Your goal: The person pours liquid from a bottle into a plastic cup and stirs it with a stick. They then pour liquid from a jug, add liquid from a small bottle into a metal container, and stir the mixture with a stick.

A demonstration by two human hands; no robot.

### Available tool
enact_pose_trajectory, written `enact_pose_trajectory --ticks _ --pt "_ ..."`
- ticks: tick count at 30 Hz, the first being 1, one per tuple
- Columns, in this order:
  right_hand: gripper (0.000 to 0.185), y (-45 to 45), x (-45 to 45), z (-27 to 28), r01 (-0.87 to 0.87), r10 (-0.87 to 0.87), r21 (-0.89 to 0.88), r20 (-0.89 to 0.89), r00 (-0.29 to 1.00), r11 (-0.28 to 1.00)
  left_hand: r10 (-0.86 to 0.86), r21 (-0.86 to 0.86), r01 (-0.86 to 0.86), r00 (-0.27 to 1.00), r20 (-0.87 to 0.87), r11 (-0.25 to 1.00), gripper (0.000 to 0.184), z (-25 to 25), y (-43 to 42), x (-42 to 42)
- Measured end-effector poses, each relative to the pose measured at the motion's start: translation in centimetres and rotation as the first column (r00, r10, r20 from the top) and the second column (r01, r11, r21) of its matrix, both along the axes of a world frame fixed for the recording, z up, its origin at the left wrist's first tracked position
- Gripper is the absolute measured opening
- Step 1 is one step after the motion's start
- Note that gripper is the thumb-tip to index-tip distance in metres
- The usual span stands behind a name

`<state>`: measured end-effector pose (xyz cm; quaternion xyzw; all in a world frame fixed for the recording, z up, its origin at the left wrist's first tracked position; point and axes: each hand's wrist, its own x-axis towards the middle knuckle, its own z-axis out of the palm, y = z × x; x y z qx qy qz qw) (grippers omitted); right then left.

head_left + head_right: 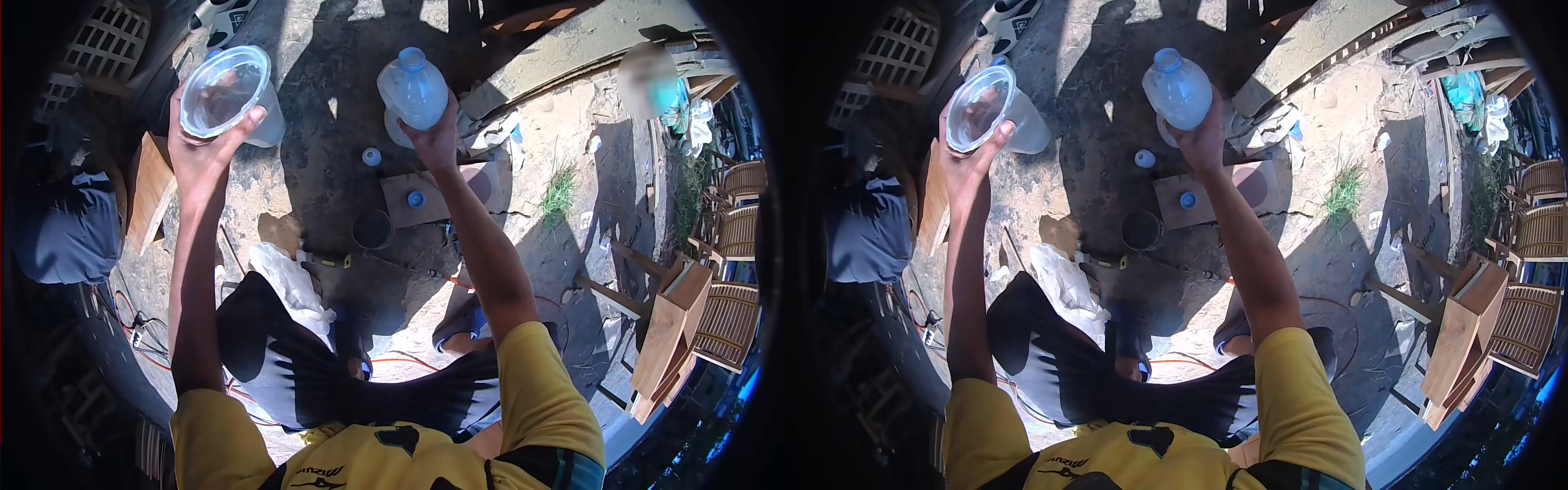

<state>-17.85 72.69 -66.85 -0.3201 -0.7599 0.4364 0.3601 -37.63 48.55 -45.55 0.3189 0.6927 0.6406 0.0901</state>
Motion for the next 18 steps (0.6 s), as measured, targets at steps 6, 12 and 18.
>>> enact_pose_trajectory --ticks 6,12,18 --pt "0.112 -0.7 4.1 -0.7 -0.019 0.027 -0.125 0.064 0.998 0.992 0.008 -0.024 -0.008 1.0 0.012 1.0 0.074 -2.4 0.6 -0.3" --pt "0.091 -0.9 7.8 -1.6 -0.027 0.008 0.092 0.205 0.979 0.995 -0.031 -0.049 0.038 0.992 0.125 0.998 0.065 -3.1 2.1 -0.3" --pt "0.025 -1.5 18.2 -3.0 -0.397 0.178 0.141 0.725 0.665 0.907 -0.04 0.043 0.037 0.996 0.083 0.998 0.067 -3.8 3.2 -0.1"
